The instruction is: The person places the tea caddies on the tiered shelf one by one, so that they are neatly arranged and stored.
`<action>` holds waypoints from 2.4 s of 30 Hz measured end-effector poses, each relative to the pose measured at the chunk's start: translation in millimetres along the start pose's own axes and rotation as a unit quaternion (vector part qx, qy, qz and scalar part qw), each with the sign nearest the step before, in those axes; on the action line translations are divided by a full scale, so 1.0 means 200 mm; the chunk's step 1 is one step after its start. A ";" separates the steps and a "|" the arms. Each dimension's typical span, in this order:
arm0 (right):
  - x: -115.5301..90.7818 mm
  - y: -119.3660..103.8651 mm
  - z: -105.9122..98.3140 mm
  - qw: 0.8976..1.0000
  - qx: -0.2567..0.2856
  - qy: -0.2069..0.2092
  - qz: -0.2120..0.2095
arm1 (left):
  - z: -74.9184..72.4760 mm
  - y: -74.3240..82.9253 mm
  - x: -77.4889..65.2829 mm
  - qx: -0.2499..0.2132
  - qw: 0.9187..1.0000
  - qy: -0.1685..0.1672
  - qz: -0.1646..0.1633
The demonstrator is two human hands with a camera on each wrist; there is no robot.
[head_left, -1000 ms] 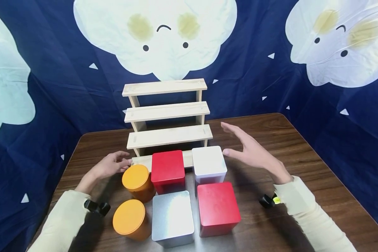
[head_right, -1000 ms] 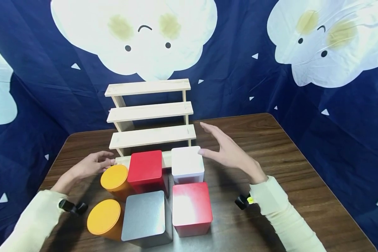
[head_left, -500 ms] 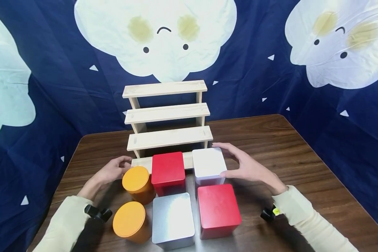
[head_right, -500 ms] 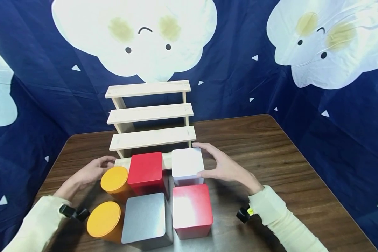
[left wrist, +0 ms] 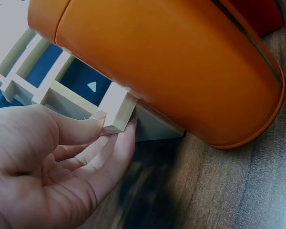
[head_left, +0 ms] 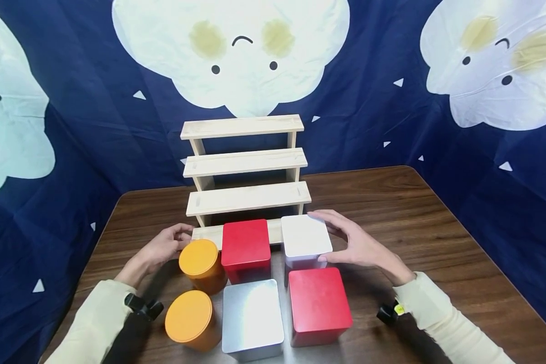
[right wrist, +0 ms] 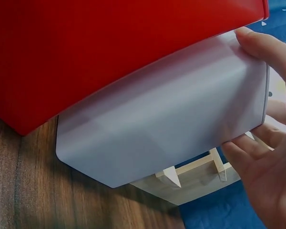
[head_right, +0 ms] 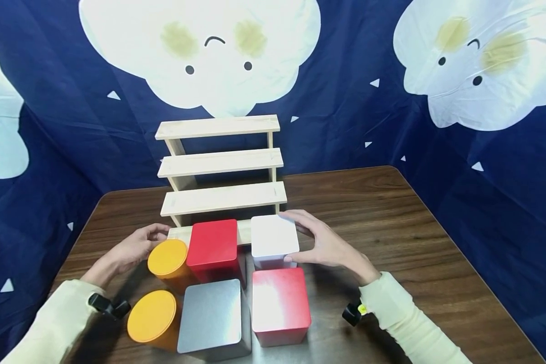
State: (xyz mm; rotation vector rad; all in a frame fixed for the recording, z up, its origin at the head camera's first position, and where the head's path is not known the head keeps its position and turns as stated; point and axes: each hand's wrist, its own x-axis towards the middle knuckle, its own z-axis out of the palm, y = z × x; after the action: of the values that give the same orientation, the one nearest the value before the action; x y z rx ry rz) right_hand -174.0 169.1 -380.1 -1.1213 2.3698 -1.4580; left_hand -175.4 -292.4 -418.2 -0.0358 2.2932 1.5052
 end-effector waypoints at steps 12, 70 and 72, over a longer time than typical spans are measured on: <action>-0.02 0.01 -0.01 0.999 0.015 0.022 -0.022 | 0.00 0.02 0.00 0.005 1.000 -0.005 -0.002; 0.35 -0.43 -0.37 0.992 -0.073 0.037 -0.097 | -0.02 0.02 0.01 -0.010 0.999 -0.036 -0.027; 0.37 -0.45 -0.39 0.991 -0.085 0.040 -0.095 | -0.02 0.02 0.01 -0.009 0.999 -0.036 -0.027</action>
State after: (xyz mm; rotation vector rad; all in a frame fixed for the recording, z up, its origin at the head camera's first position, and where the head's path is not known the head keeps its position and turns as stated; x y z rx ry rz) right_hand -216.4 152.9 -247.9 -1.3895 2.5448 -1.4018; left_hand -180.4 -293.5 -413.8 -0.0459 2.2048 1.4757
